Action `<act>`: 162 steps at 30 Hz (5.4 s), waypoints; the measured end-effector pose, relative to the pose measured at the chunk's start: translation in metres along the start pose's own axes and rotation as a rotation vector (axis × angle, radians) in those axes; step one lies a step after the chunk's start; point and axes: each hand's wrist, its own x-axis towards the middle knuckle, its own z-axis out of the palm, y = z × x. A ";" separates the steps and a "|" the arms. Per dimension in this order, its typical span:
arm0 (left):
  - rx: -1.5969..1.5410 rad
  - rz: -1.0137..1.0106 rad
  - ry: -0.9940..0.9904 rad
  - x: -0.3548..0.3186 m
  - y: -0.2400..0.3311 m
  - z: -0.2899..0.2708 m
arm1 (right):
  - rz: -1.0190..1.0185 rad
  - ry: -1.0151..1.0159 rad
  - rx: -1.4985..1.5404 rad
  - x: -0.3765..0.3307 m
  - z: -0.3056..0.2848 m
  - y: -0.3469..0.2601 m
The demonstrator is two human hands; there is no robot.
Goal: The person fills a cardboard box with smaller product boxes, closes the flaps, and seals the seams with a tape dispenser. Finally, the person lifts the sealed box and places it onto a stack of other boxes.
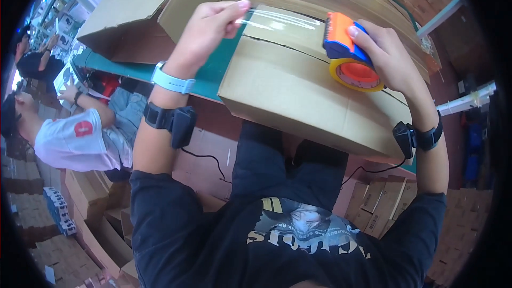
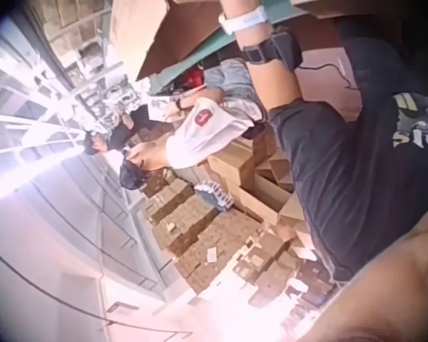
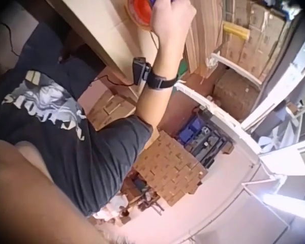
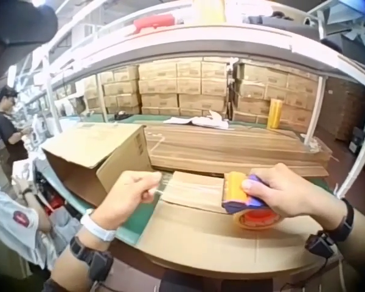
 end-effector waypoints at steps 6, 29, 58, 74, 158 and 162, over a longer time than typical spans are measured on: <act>0.077 -0.234 0.128 -0.041 -0.112 0.037 | 0.042 -0.122 -0.268 -0.002 0.026 0.004; 0.467 -0.357 -0.331 -0.006 0.004 0.102 | -0.514 -0.120 -0.077 -0.055 -0.032 0.106; 1.201 0.629 -1.052 0.072 0.071 0.458 | -0.225 -0.091 -0.190 -0.288 -0.087 0.333; 0.499 0.882 -1.117 0.082 0.001 0.484 | 0.003 -0.470 -0.868 -0.282 -0.026 0.269; 1.248 -0.177 -0.594 0.136 -0.009 0.368 | -0.200 0.093 1.602 -0.304 0.099 0.102; 1.237 -0.064 -0.397 0.101 0.007 0.455 | 0.065 0.522 1.213 -0.353 0.003 0.170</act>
